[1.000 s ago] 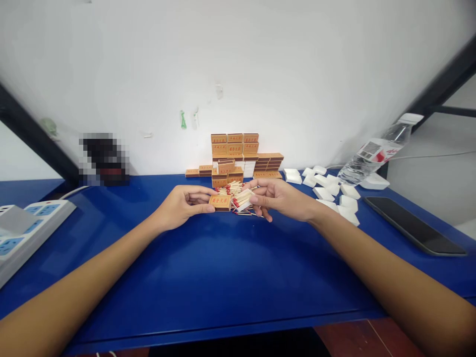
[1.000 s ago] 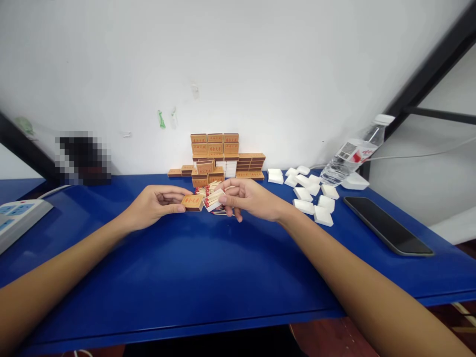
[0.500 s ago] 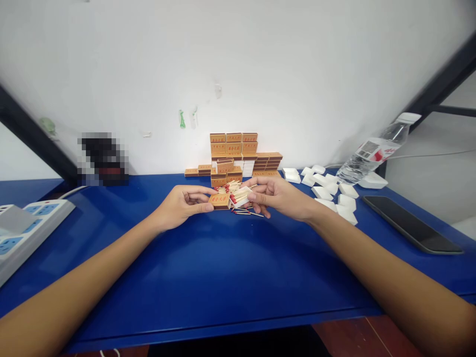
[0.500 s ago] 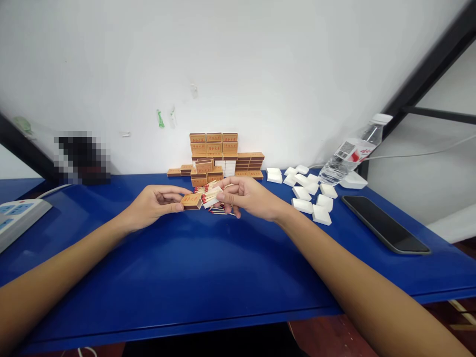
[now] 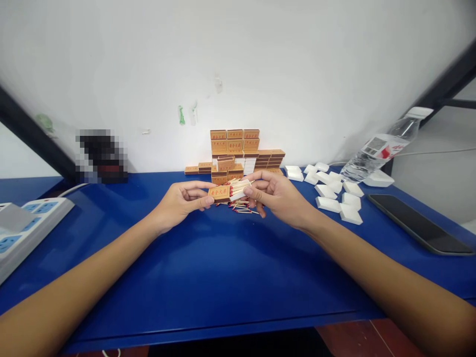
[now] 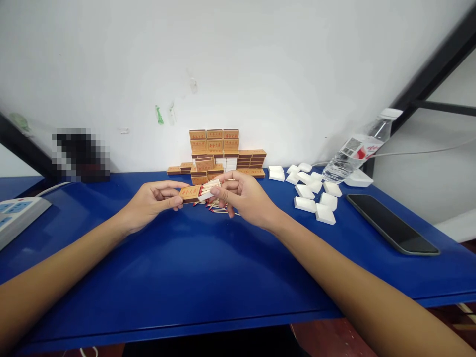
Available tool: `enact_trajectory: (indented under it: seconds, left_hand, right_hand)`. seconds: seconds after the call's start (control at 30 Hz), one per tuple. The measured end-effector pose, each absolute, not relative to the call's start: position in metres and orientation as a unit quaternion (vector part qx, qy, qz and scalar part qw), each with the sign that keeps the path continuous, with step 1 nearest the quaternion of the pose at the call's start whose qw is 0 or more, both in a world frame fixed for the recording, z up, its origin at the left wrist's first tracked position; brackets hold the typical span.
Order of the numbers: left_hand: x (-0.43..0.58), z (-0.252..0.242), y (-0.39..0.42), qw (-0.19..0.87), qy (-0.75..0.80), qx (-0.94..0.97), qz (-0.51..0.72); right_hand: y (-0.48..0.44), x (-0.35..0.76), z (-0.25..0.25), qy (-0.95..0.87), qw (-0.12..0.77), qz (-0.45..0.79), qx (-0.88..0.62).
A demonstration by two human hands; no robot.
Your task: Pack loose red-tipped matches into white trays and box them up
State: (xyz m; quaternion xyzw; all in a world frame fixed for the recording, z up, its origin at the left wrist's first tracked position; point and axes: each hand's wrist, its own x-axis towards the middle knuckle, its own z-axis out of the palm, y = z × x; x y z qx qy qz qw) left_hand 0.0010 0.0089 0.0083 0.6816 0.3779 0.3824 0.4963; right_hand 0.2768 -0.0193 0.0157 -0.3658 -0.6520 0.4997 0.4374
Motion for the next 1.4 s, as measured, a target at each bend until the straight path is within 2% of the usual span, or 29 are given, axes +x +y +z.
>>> enact_trajectory:
  seconds: [0.23,0.57,0.77,0.93,1.03,1.17,1.3,1.4]
  left_hand:
    - [0.003,0.008,0.006,0.518,0.372,0.661,0.395]
    - [0.004,0.007,0.004,0.525,0.361,0.665,0.391]
    - [0.01,0.008,-0.003,0.51,0.377,0.634,0.442]
    - [0.015,0.008,-0.01,0.503,0.375,0.643,0.44]
    - [0.016,0.007,-0.01,0.498,0.379,0.652,0.429]
    - [0.003,0.006,0.007,0.448,0.421,0.656,0.437]
    - [-0.025,0.01,0.038,0.349,0.511,0.637,0.459]
    - [-0.042,0.011,0.062,0.325,0.55,0.61,0.469]
  right_hand:
    - [-0.023,0.27,0.018,-0.636,0.458,0.499,-0.37]
    - [-0.024,0.27,0.018,-0.647,0.43,0.505,-0.376]
    - [-0.036,0.256,0.015,-0.641,0.455,0.487,-0.381]
    - [-0.056,0.238,0.007,-0.706,0.379,0.495,-0.336]
    - [-0.055,0.24,0.002,-0.698,0.374,0.489,-0.365]
    - [-0.045,0.25,0.001,-0.692,0.383,0.453,-0.411]
    - [-0.041,0.255,0.007,-0.733,0.374,0.378,-0.425]
    - [-0.039,0.257,0.009,-0.754,0.372,0.335,-0.427]
